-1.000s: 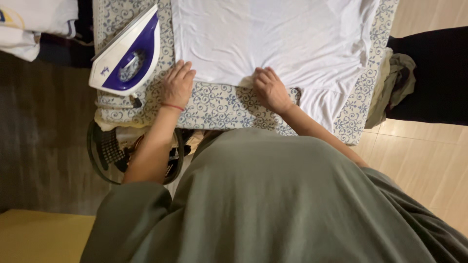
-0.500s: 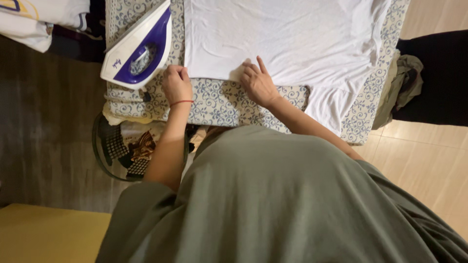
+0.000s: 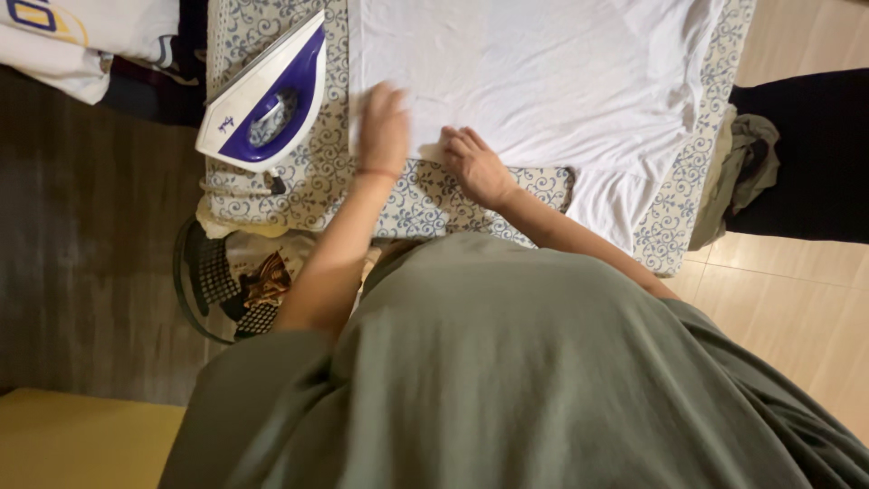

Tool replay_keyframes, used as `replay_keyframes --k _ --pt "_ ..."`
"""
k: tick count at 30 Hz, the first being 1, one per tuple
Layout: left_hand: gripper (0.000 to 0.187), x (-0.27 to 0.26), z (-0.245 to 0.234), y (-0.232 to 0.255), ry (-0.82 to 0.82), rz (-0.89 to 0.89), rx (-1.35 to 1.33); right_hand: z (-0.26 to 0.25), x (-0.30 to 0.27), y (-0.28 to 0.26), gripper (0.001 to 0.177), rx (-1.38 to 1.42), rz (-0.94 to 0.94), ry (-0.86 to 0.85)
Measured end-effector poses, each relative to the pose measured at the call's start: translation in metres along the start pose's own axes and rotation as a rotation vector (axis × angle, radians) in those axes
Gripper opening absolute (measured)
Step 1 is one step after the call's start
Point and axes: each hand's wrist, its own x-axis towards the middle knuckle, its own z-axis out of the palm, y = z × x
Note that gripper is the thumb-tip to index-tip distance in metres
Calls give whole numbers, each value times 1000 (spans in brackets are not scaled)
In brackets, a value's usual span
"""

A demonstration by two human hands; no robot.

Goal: The person irons a white t-shirt on a patterned ironing board. They smooth the fabric, use a steam iron to press the shirt, flip it over, and continue ironing both sides before folding it.

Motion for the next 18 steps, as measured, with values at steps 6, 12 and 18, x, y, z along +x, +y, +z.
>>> replay_keyframes --k 6,12,18 --pt "57 49 61 59 -317 701 270 -3 -1 0 20 300 13 116" --pt "66 46 -4 7 -114 151 492 -15 -9 8 12 447 -20 159" --pt "68 85 64 2 -18 351 535 -32 16 80 13 343 366 275"
